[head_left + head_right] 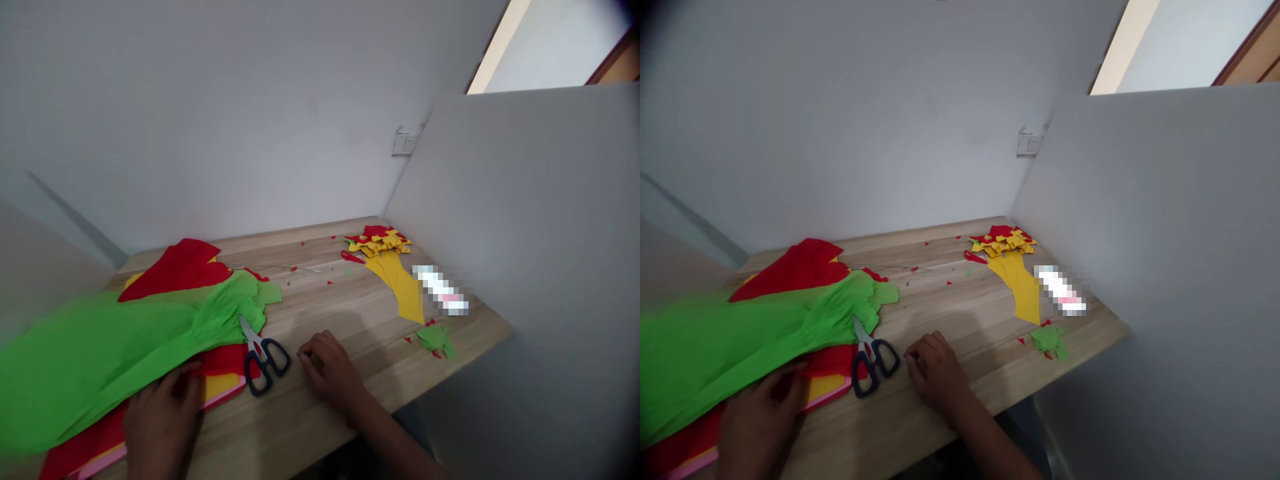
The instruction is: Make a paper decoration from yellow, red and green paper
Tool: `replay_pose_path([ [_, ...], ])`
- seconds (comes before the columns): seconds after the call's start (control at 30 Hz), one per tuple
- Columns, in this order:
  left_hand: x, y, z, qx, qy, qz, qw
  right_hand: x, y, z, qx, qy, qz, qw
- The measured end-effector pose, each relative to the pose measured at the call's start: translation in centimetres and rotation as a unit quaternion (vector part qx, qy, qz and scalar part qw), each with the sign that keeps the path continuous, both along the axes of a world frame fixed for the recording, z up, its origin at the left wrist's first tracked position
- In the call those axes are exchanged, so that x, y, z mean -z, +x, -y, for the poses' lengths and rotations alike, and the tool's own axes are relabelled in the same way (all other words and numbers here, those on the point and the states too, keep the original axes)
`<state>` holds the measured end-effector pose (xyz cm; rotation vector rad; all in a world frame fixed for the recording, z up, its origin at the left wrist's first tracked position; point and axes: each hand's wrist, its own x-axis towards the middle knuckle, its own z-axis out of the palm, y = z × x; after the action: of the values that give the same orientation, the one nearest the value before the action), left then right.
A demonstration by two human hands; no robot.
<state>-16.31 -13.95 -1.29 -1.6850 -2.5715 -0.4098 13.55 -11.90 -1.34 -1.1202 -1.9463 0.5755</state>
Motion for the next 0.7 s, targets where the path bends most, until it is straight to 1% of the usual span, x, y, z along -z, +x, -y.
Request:
replay_pose_path([
  [0.07,-0.2,-0.2,-0.2,-0.016,-0.017,-0.039,0.999,0.1,0.0,-0.1,0.0,0.003,0.004,1.0],
  [0.13,-1.0,-0.3,-0.3,-0.031,-0.046,-0.058,0.997,0.0,0.1,-0.1,-0.005,0.012,0.011,1.0],
  [0.2,-2.2,-0.3,-0.2,-0.031,-0.068,-0.037,0.997,-0.3,0.1,0.0,-0.014,0.029,0.021,0.999],
  [0.3,-4.4,-0.4,-0.3,-0.015,-0.09,0.031,0.995,-1.4,-0.7,0.6,-0.035,0.041,0.025,0.998],
  [0.33,-5.1,-0.4,-0.3,-0.007,-0.104,0.047,0.993,-1.9,-1.3,1.0,-0.047,0.041,0.024,0.998],
  [0.37,-5.6,-0.6,-0.4,0.016,-0.117,0.052,0.992,-2.4,-2.0,1.4,-0.064,0.04,0.026,0.997],
  [0.43,-6.4,-0.9,-0.7,0.028,-0.134,0.044,0.99,-3.2,-3.9,2.2,-0.116,0.035,0.049,0.991],
  [0.5,-6.7,-1.2,-0.9,0.039,-0.125,0.028,0.991,-3.6,-6.1,2.8,-0.176,0.036,0.09,0.98],
  [0.57,-6.6,-1.6,-1.0,0.052,-0.094,0.018,0.994,-3.5,-8.5,2.9,-0.221,0.045,0.12,0.967],
  [0.63,-6.4,-2.1,-0.8,0.083,-0.055,0.027,0.995,-3.1,-10.7,2.4,-0.241,0.065,0.138,0.958],
  [0.7,-6.1,-2.9,-0.5,0.137,-0.019,0.055,0.989,-2.6,-12.7,1.3,-0.249,0.08,0.151,0.953],
])
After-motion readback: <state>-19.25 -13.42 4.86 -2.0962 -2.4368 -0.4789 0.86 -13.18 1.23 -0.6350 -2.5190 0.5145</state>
